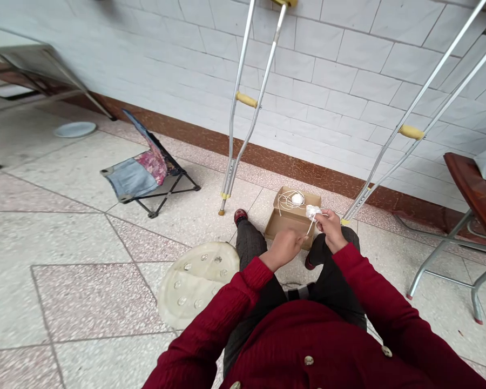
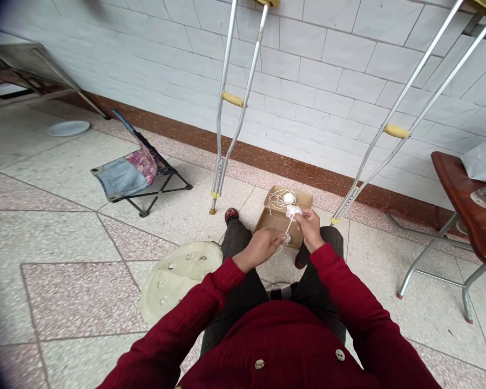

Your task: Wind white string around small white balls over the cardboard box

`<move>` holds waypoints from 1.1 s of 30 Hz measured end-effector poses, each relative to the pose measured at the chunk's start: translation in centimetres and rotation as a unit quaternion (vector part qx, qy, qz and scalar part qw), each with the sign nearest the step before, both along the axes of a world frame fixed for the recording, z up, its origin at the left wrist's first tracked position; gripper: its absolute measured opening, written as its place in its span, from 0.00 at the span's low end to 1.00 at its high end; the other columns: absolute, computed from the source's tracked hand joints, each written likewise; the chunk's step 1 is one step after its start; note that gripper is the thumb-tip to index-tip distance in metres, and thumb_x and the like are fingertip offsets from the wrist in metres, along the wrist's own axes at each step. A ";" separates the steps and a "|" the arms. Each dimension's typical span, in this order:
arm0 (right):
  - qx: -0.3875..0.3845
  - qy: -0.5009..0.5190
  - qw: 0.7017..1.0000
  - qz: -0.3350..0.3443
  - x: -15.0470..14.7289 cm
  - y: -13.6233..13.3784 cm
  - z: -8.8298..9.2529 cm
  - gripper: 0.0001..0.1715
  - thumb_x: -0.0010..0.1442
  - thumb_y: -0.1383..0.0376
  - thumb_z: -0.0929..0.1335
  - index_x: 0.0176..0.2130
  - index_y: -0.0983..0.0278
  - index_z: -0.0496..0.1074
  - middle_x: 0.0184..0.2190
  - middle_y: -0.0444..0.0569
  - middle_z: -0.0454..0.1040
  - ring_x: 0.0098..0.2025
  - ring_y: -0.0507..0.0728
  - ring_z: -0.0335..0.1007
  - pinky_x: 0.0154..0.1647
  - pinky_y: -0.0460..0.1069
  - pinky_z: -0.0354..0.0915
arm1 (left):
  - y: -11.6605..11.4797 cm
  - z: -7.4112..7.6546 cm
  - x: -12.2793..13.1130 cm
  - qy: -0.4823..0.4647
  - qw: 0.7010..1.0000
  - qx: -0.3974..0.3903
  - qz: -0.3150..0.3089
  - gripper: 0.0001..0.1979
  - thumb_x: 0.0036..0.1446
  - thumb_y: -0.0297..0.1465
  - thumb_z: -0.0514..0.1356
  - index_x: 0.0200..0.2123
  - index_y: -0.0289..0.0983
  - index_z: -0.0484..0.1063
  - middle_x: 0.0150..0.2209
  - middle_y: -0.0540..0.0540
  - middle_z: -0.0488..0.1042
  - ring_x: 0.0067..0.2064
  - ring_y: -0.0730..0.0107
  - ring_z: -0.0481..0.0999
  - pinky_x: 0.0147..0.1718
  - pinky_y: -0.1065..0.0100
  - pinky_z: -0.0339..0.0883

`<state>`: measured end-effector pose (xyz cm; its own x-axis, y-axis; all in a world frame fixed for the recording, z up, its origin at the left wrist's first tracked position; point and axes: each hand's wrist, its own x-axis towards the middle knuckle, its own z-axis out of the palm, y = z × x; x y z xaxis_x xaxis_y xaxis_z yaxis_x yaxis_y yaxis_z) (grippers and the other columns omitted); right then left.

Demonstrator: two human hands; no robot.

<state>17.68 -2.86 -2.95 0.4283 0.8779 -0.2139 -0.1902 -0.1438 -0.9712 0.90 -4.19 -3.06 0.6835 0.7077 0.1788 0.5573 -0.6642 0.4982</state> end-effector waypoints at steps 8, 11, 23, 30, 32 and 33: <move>-0.036 0.008 0.958 0.284 -1.8 -7.1 2.5 0.12 0.40 0.69 0.72 0.29 0.64 0.68 0.19 0.38 0.71 0.13 0.45 0.55 0.13 0.42 0.49 | 2.1 -3.9 -1.9 -0.010 0.998 -0.063 0.011 0.13 0.63 0.30 0.53 0.33 0.36 0.77 0.30 0.46 0.78 0.33 0.68 0.75 0.36 0.70 0.63; -0.117 0.003 0.945 0.304 -2.3 -7.6 -0.1 0.10 0.39 0.69 0.71 0.26 0.64 0.68 0.15 0.38 0.70 0.12 0.46 0.56 0.12 0.41 0.47 | 3.9 -2.6 -1.4 -0.002 1.000 0.000 -0.018 0.12 0.63 0.28 0.54 0.32 0.36 0.77 0.32 0.45 0.79 0.36 0.67 0.76 0.44 0.65 0.63; -0.006 0.002 1.000 0.025 -0.1 0.8 2.0 0.16 0.37 0.65 0.72 0.27 0.63 0.64 0.17 0.38 0.69 0.13 0.46 0.58 0.12 0.41 0.48 | -0.5 2.3 -0.9 -0.047 0.988 0.137 0.054 0.11 0.63 0.26 0.52 0.41 0.36 0.74 0.47 0.42 0.75 0.50 0.61 0.71 0.56 0.56 0.58; 0.015 0.018 0.979 0.202 -1.9 -4.1 6.2 0.13 0.41 0.67 0.71 0.30 0.64 0.67 0.19 0.38 0.70 0.14 0.45 0.57 0.13 0.41 0.48 | 0.9 -1.9 -1.4 -0.059 0.997 -0.020 0.046 0.13 0.64 0.29 0.53 0.30 0.35 0.75 0.29 0.47 0.77 0.35 0.68 0.75 0.36 0.69 0.64; -0.011 0.007 0.965 0.261 -2.2 -6.0 5.2 0.13 0.40 0.68 0.72 0.29 0.64 0.67 0.19 0.38 0.71 0.13 0.45 0.57 0.13 0.41 0.50 | 2.3 -1.7 -1.6 -0.062 0.997 -0.007 0.040 0.12 0.63 0.28 0.54 0.31 0.34 0.75 0.30 0.46 0.77 0.35 0.67 0.75 0.37 0.68 0.64; -0.030 0.000 0.960 0.277 -2.2 -6.6 4.3 0.13 0.39 0.68 0.72 0.28 0.64 0.67 0.19 0.38 0.71 0.13 0.45 0.57 0.13 0.41 0.51 | 3.1 -1.2 -1.8 -0.061 0.998 0.012 0.030 0.11 0.63 0.27 0.54 0.33 0.35 0.75 0.32 0.46 0.77 0.37 0.67 0.75 0.40 0.67 0.64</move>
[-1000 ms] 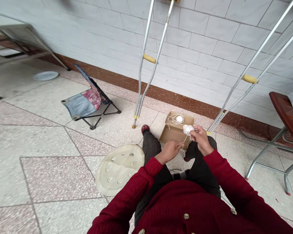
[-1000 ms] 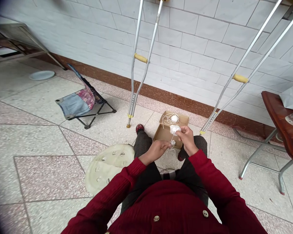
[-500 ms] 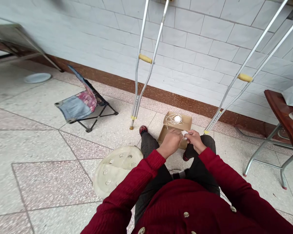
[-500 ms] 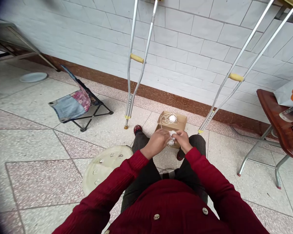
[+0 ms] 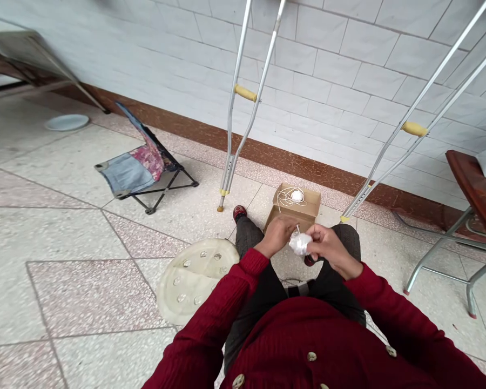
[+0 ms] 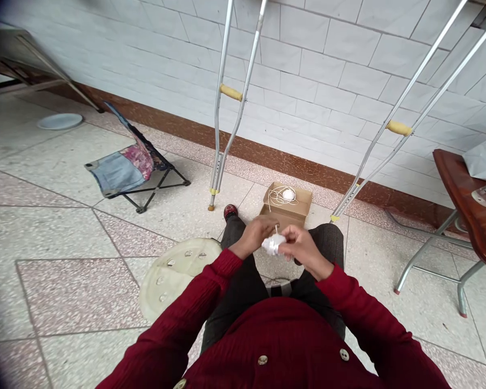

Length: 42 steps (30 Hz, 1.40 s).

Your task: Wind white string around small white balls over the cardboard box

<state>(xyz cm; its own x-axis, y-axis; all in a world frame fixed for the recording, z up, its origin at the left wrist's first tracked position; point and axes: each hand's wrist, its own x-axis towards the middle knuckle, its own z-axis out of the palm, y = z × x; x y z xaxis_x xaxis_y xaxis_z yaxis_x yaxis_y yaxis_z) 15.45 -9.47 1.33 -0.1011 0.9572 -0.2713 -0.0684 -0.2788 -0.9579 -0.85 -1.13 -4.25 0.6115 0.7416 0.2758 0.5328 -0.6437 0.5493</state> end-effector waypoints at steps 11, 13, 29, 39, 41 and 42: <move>0.030 -0.014 0.976 -0.215 1.4 6.5 -3.5 0.14 0.36 0.67 0.71 0.28 0.63 0.65 0.17 0.39 0.70 0.15 0.47 0.61 0.13 0.41 0.47 | -2.6 2.6 1.6 0.051 0.998 0.038 -0.014 0.13 0.64 0.30 0.52 0.32 0.35 0.75 0.29 0.46 0.75 0.34 0.65 0.73 0.40 0.65 0.64; 0.072 0.015 0.972 -0.223 1.2 6.4 -1.4 0.14 0.39 0.66 0.71 0.30 0.63 0.66 0.20 0.39 0.71 0.16 0.46 0.61 0.13 0.41 0.46 | -3.4 1.2 1.4 0.041 0.999 -0.001 -0.014 0.15 0.65 0.32 0.51 0.30 0.36 0.75 0.27 0.47 0.75 0.33 0.66 0.73 0.35 0.68 0.63; -0.026 -0.044 0.984 -0.169 1.0 5.6 -4.1 0.12 0.37 0.67 0.71 0.24 0.63 0.64 0.12 0.38 0.66 0.12 0.47 0.58 0.12 0.42 0.47 | -0.4 5.9 1.0 0.102 0.982 0.148 -0.051 0.12 0.63 0.28 0.53 0.30 0.34 0.74 0.29 0.44 0.76 0.34 0.64 0.74 0.50 0.58 0.61; 0.062 0.057 0.995 -0.045 0.4 1.4 2.5 0.10 0.45 0.69 0.69 0.32 0.63 0.69 0.19 0.39 0.70 0.15 0.46 0.60 0.14 0.41 0.48 | -2.3 -0.1 -0.5 0.009 0.999 -0.034 -0.041 0.12 0.63 0.29 0.55 0.30 0.37 0.76 0.29 0.49 0.77 0.36 0.69 0.76 0.47 0.65 0.65; 0.010 0.034 0.999 0.038 0.7 -0.7 1.3 0.11 0.41 0.71 0.70 0.30 0.64 0.69 0.19 0.39 0.70 0.14 0.46 0.59 0.13 0.41 0.50 | -1.3 -0.3 -0.8 0.017 0.999 -0.022 -0.021 0.11 0.63 0.29 0.55 0.32 0.36 0.77 0.31 0.47 0.78 0.37 0.68 0.76 0.47 0.64 0.65; -0.016 0.017 0.998 0.063 0.9 -1.3 0.3 0.12 0.40 0.71 0.71 0.29 0.64 0.69 0.19 0.39 0.70 0.14 0.46 0.59 0.13 0.41 0.51 | -0.7 0.0 -0.8 0.021 1.000 -0.009 -0.013 0.11 0.63 0.28 0.54 0.33 0.36 0.77 0.32 0.47 0.78 0.37 0.67 0.76 0.48 0.63 0.64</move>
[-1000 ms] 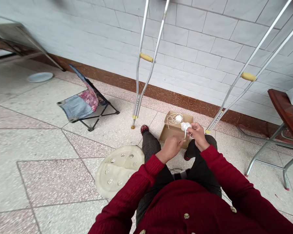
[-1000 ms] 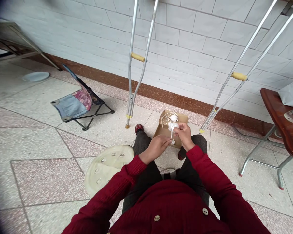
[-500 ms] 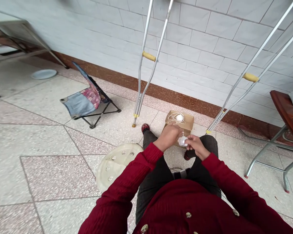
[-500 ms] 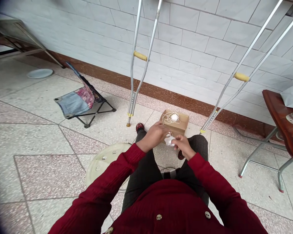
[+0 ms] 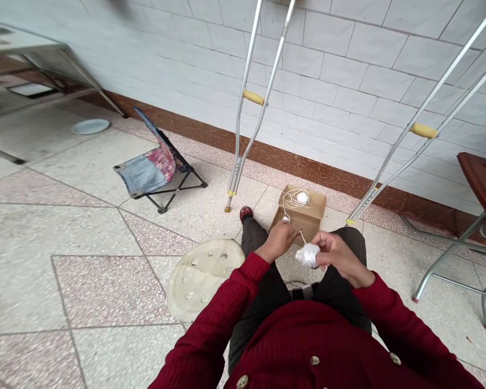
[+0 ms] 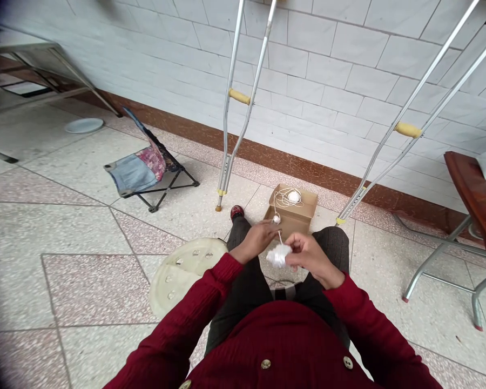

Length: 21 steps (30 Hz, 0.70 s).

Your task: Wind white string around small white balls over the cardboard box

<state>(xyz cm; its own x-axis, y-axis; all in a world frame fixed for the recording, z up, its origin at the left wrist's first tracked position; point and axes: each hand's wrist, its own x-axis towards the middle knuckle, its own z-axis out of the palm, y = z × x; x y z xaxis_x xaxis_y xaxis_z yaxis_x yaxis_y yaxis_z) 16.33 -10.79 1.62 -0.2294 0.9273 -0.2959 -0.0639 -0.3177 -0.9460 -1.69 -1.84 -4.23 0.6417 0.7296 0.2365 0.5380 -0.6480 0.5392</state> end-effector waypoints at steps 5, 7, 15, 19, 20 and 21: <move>-0.058 -0.074 0.993 -0.073 1.1 1.3 -5.8 0.09 0.38 0.69 0.71 0.25 0.65 0.68 0.14 0.38 0.67 0.12 0.46 0.57 0.12 0.41 0.49 | 0.6 3.8 0.8 0.040 0.993 0.107 -0.019 0.12 0.63 0.28 0.53 0.32 0.35 0.75 0.32 0.46 0.77 0.37 0.66 0.75 0.54 0.58 0.59; -0.048 -0.060 0.983 -0.165 1.3 3.2 -6.6 0.10 0.38 0.67 0.71 0.25 0.64 0.67 0.14 0.38 0.66 0.12 0.47 0.58 0.13 0.42 0.50 | -0.7 4.4 1.5 0.058 0.990 0.125 -0.027 0.12 0.63 0.28 0.52 0.30 0.35 0.74 0.30 0.45 0.76 0.35 0.66 0.74 0.53 0.58 0.60; 0.063 0.048 0.978 -0.191 0.3 4.3 0.2 0.11 0.43 0.67 0.70 0.31 0.63 0.67 0.19 0.38 0.69 0.16 0.46 0.59 0.16 0.42 0.55 | -3.7 0.1 0.9 -0.004 1.000 -0.026 0.004 0.14 0.65 0.30 0.51 0.32 0.37 0.75 0.30 0.47 0.77 0.36 0.68 0.75 0.40 0.68 0.66; -0.017 0.018 1.000 0.000 -0.3 0.1 -0.1 0.12 0.41 0.69 0.70 0.31 0.63 0.69 0.19 0.39 0.71 0.14 0.46 0.57 0.14 0.42 0.52 | -0.6 -0.5 -0.2 -0.028 0.999 -0.025 0.004 0.11 0.64 0.28 0.53 0.37 0.36 0.76 0.36 0.46 0.79 0.39 0.67 0.76 0.46 0.65 0.65; -0.039 0.010 0.999 0.030 -0.4 -0.6 -1.1 0.12 0.41 0.69 0.70 0.30 0.63 0.69 0.19 0.38 0.71 0.14 0.46 0.58 0.13 0.42 0.52 | 0.2 -0.2 -0.4 -0.027 1.000 -0.014 0.006 0.11 0.63 0.28 0.53 0.37 0.36 0.76 0.37 0.46 0.80 0.39 0.67 0.76 0.49 0.63 0.64; -0.059 0.002 0.997 0.043 -0.5 -1.1 -2.3 0.11 0.41 0.69 0.70 0.30 0.63 0.69 0.18 0.38 0.70 0.14 0.46 0.58 0.13 0.41 0.52 | 0.8 0.4 -0.5 -0.022 1.000 0.001 0.006 0.11 0.63 0.27 0.53 0.38 0.37 0.76 0.37 0.46 0.80 0.40 0.67 0.76 0.51 0.61 0.62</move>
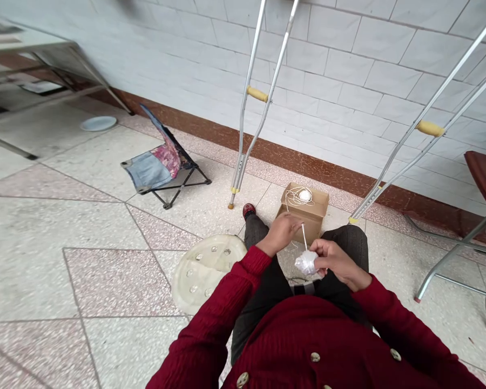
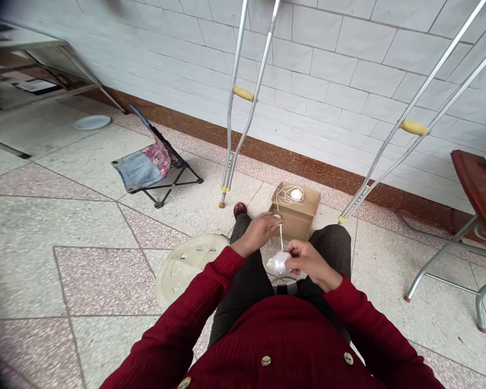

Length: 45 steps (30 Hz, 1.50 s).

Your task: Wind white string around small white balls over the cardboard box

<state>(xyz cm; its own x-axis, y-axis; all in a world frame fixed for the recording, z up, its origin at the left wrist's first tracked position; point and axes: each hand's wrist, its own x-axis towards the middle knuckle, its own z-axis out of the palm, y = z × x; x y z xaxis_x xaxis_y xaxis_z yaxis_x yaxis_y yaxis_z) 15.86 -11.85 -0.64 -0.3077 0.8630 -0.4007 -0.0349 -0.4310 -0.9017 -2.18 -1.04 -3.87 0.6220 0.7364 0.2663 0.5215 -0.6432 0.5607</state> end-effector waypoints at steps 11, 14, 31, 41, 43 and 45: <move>0.086 -0.022 0.949 -0.302 1.5 7.4 -1.2 0.12 0.40 0.66 0.71 0.28 0.63 0.65 0.16 0.38 0.68 0.14 0.47 0.60 0.15 0.42 0.52 | -4.6 2.4 2.2 0.050 0.998 0.044 0.007 0.13 0.64 0.29 0.51 0.31 0.35 0.74 0.30 0.44 0.76 0.36 0.65 0.75 0.44 0.64 0.65; 0.119 0.020 0.958 -0.260 0.6 6.1 1.0 0.12 0.42 0.67 0.70 0.30 0.62 0.66 0.18 0.37 0.69 0.15 0.47 0.60 0.15 0.42 0.53 | -5.0 0.9 1.7 0.011 0.999 -0.032 0.043 0.13 0.64 0.30 0.52 0.31 0.36 0.74 0.30 0.46 0.77 0.35 0.67 0.75 0.38 0.68 0.65; 0.098 -0.113 0.972 -0.184 1.4 4.3 -6.0 0.13 0.39 0.68 0.71 0.28 0.63 0.65 0.17 0.37 0.67 0.14 0.47 0.58 0.14 0.42 0.52 | -1.6 2.5 2.4 0.136 0.983 0.107 -0.059 0.12 0.62 0.29 0.54 0.29 0.34 0.74 0.29 0.43 0.76 0.35 0.63 0.74 0.47 0.60 0.62; 0.077 -0.034 0.954 -0.288 1.7 6.1 -3.5 0.16 0.39 0.64 0.72 0.30 0.63 0.64 0.18 0.37 0.68 0.13 0.46 0.57 0.13 0.42 0.46 | -6.0 -1.6 1.5 0.081 0.991 -0.090 0.053 0.15 0.65 0.31 0.51 0.30 0.37 0.74 0.29 0.47 0.76 0.34 0.67 0.74 0.35 0.70 0.60; 0.067 -0.015 0.973 -0.222 1.6 4.1 -2.5 0.18 0.39 0.66 0.73 0.32 0.63 0.66 0.19 0.37 0.68 0.13 0.45 0.56 0.13 0.42 0.46 | -6.2 -2.5 1.2 0.059 0.987 -0.142 0.053 0.14 0.63 0.29 0.52 0.30 0.36 0.75 0.29 0.47 0.76 0.33 0.68 0.74 0.33 0.71 0.59; 0.055 0.010 0.985 -0.163 1.3 2.0 -1.8 0.22 0.41 0.68 0.73 0.39 0.62 0.68 0.20 0.36 0.69 0.13 0.45 0.55 0.13 0.42 0.48 | -6.2 -3.4 1.4 0.048 0.983 -0.171 0.056 0.12 0.61 0.25 0.53 0.29 0.34 0.75 0.29 0.46 0.76 0.33 0.68 0.74 0.32 0.71 0.59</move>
